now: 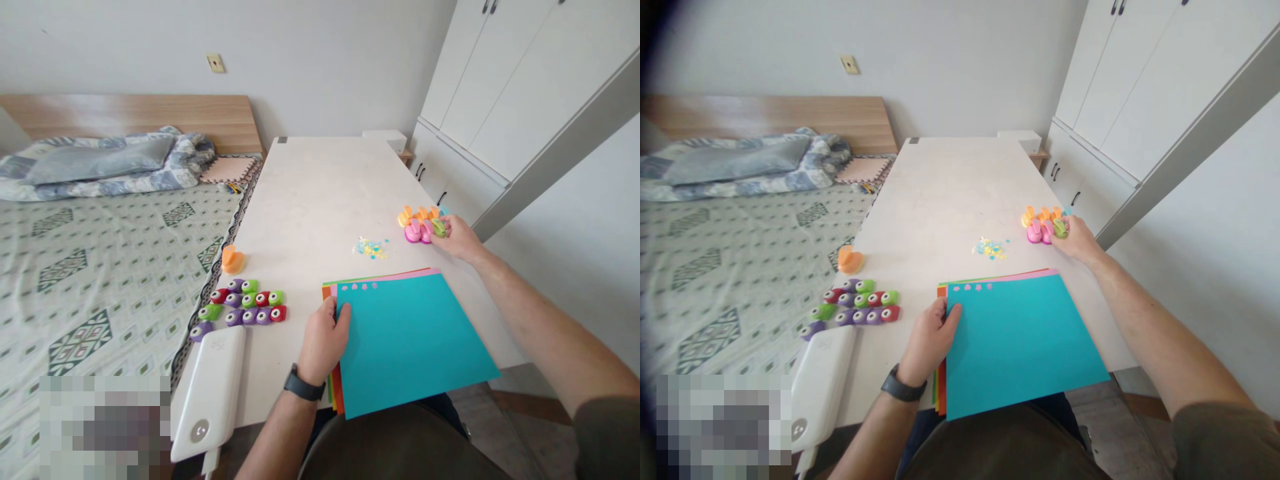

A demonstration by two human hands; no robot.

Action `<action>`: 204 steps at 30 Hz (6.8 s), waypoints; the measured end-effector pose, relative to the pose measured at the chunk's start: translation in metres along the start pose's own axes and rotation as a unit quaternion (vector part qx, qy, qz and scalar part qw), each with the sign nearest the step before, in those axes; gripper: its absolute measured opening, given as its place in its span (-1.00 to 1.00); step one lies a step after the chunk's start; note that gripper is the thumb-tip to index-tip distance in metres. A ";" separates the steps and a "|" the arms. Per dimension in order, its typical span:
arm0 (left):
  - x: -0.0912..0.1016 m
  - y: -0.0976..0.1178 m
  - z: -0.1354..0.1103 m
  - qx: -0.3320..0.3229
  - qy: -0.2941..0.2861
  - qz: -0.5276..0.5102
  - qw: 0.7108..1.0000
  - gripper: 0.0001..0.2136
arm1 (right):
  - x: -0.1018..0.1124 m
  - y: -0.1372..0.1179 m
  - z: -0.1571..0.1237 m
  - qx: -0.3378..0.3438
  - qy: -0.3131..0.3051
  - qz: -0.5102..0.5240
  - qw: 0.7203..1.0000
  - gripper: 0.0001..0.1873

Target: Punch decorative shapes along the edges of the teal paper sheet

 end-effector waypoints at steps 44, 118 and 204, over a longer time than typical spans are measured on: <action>-0.001 -0.001 -0.004 -0.029 0.016 -0.032 0.999 -0.81 | -0.160 -0.485 -0.042 0.514 -0.191 0.071 0.833 -0.45; -0.001 0.018 0.016 -0.012 -0.021 -0.102 0.994 -0.73 | -0.018 -0.149 -0.089 0.073 -0.163 0.445 0.877 -0.58; -0.003 0.015 0.016 -0.016 -0.021 -0.079 0.997 -0.74 | -0.031 -0.134 -0.089 0.096 -0.375 0.436 0.813 -0.53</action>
Point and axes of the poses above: each hand's wrist, its own z-axis towards the middle knuckle, its own x-axis out of the back of the hand, y = z × x, the point moved 4 cm from there along z, towards the middle knuckle, and after that the axes turned 3 degrees about -y, right-handed, at the moved point
